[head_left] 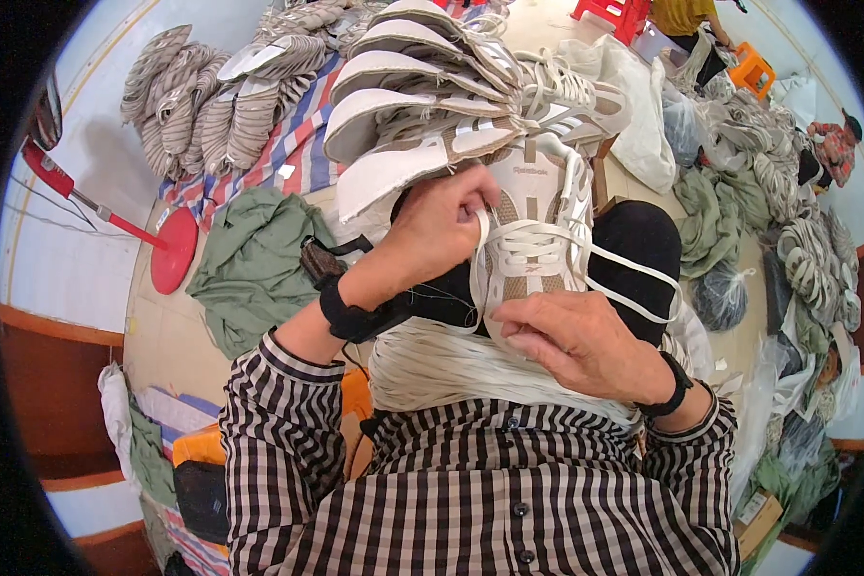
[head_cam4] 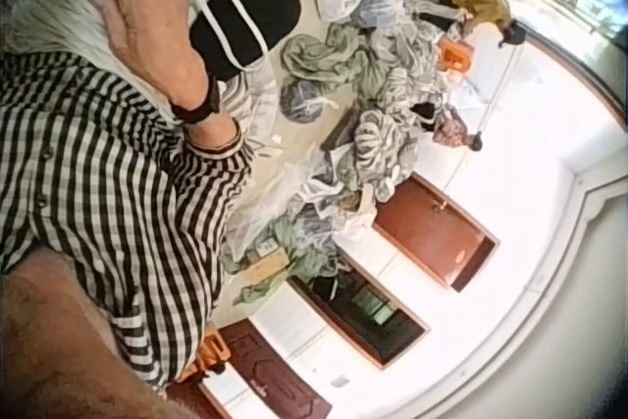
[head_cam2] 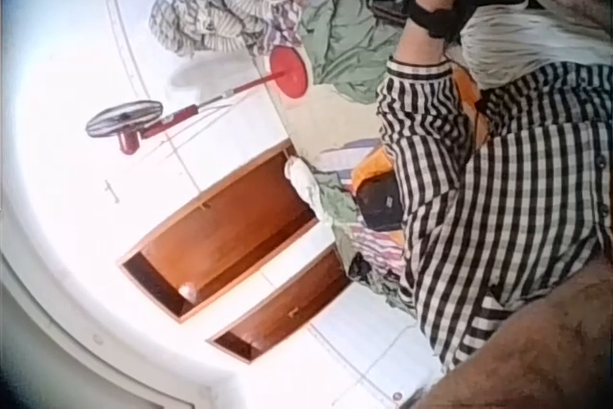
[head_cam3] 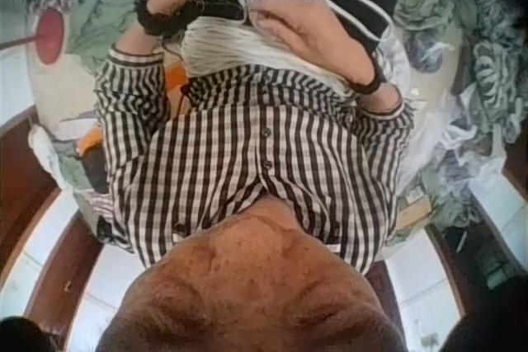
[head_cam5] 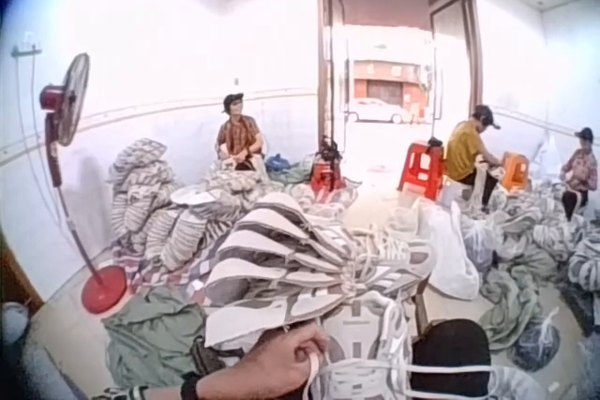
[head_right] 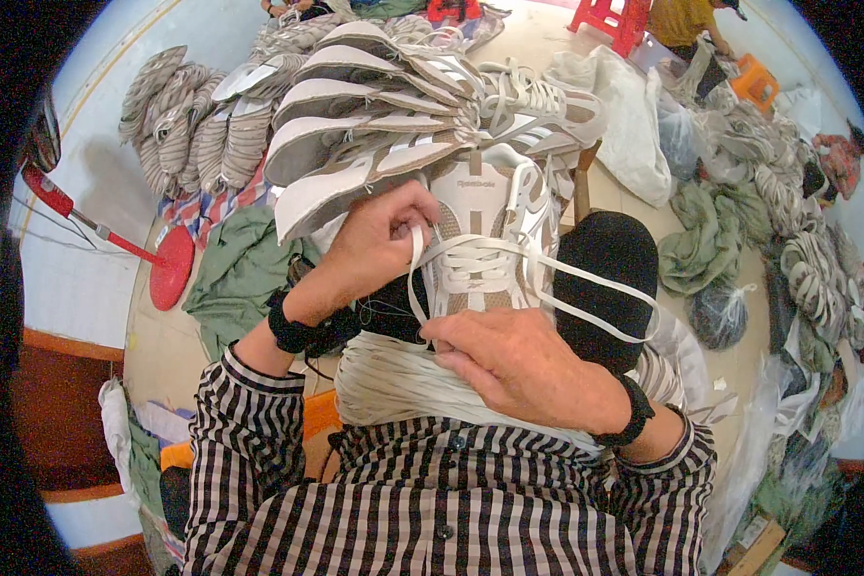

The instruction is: The recorder is lacing a white sneaker while several others in the background perform similar shoe-manufacturing tasks.

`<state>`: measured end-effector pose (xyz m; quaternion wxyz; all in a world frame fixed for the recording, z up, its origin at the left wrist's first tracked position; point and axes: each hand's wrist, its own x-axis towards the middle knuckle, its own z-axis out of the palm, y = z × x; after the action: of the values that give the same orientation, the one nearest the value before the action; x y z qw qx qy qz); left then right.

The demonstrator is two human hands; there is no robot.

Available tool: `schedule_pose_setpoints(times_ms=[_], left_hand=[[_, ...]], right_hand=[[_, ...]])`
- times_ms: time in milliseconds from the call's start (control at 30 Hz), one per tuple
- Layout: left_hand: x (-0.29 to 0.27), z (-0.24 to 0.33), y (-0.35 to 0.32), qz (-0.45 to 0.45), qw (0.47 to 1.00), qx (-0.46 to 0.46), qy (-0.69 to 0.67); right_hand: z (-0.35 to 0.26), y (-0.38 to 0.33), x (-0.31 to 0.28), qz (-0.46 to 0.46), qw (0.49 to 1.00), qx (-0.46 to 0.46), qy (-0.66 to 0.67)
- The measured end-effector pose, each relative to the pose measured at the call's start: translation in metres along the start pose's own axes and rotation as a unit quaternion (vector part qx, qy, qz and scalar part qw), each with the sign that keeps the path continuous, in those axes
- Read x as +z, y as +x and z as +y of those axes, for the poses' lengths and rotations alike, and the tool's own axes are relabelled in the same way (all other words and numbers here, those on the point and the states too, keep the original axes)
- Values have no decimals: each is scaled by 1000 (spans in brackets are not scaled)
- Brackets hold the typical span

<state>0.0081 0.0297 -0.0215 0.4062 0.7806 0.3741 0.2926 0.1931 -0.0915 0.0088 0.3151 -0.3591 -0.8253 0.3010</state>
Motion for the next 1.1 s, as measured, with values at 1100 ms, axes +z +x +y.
schedule_pose_setpoints(times_ms=[1100], left_hand=[[-16,30,26,-246,874,278,315]], right_hand=[[64,50,-115,-250,891,-106,-365]])
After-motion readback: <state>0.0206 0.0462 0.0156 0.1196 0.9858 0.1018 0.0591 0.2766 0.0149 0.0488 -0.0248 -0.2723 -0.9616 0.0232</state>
